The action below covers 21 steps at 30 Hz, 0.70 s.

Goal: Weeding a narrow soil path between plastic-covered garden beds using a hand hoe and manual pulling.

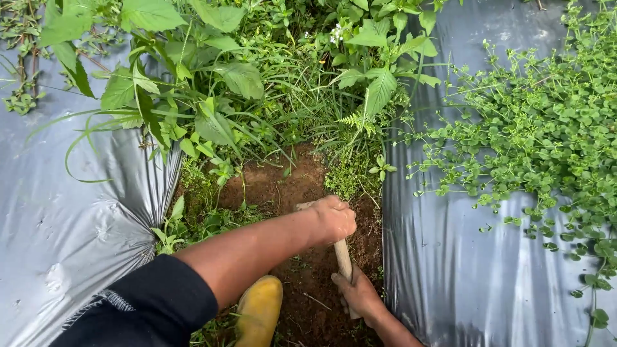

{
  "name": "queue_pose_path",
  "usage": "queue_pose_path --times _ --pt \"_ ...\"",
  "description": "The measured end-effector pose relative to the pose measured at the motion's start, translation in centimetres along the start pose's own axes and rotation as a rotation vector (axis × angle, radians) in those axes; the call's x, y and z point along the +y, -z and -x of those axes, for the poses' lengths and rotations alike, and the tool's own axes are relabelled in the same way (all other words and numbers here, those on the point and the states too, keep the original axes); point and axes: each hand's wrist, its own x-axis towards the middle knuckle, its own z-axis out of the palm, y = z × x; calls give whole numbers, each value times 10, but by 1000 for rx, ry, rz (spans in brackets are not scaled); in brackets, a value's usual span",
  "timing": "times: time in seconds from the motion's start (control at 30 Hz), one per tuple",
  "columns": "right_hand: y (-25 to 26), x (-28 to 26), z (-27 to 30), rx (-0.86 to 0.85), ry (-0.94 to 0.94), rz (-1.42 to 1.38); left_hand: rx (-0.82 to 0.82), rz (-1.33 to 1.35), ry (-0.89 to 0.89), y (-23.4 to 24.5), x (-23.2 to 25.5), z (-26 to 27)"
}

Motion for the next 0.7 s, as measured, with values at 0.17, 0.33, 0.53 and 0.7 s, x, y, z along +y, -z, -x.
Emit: queue_pose_path --times 0.17,0.33,0.53,0.7 --pt "-1 -17 9 38 -1 -4 -11 -301 -160 -24 -31 -27" --pt "11 -18 0 156 27 140 195 -44 -46 -47 -90 -40" --pt "50 -63 30 326 -41 525 557 667 231 -103 -171 -47" --pt "66 -102 43 503 -78 539 582 708 295 -147 -184 -57"
